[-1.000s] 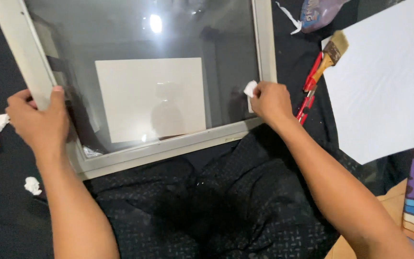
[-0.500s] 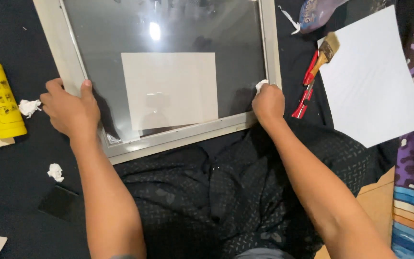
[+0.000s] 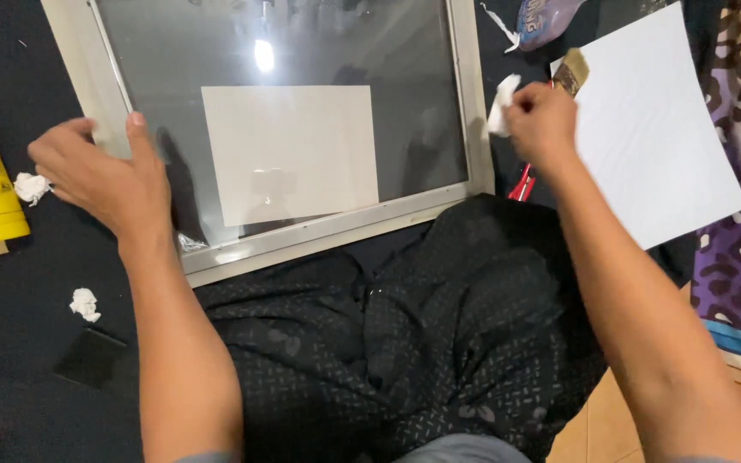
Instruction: Wiping the glass surface of a picture frame using small pieces of paper or tissue to remove smudges or dust.
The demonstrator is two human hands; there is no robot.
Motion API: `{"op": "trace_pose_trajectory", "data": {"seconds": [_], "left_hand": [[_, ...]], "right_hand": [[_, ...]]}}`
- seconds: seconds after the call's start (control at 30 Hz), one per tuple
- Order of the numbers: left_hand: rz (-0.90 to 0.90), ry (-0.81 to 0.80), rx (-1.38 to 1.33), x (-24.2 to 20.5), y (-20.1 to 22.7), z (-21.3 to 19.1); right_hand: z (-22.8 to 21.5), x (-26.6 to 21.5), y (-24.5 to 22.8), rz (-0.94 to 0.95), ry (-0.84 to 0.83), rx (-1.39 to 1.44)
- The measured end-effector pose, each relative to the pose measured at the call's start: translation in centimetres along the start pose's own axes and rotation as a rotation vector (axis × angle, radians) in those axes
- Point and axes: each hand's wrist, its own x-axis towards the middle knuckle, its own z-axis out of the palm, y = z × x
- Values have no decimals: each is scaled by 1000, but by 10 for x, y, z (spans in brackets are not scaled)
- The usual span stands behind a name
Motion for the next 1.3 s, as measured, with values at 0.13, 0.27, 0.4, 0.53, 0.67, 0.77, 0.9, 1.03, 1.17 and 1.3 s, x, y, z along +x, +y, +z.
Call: {"op": "trace_pose_trajectory", "data": {"seconds": [0.13, 0.27, 0.4, 0.53, 0.67, 0.77, 0.9, 1.03, 1.17, 1.3], "left_hand": [[432, -121, -268, -27, 69, 10], [700, -572, -426, -125, 181, 48], [849, -693, -343, -227, 273, 154], [830, -550, -74, -277, 375, 244], [617, -643, -52, -277, 426, 279], [756, -559, -54, -265, 426, 291], [781, -502, -334, -244, 442, 244], [579, -422, -718, -221, 455, 217], [104, -38, -246, -169, 492, 164], [92, -280, -1147, -165, 440, 95]], "right_hand": [[-84, -3, -36, 147, 202, 747], [-75, -13, -84, 165, 461, 1066], [-89, -15, -115, -38, 474, 1025], [-98, -7, -101, -128, 546, 998], [-95, 0, -87, 16, 506, 1082], [-102, 6, -82, 72, 479, 1175], [-103, 12, -71, 124, 434, 1266], [-105, 18, -64, 134, 439, 1418], [-117, 20, -51, 2, 561, 1635], [-139, 17, -17, 84, 611, 1582]]}}
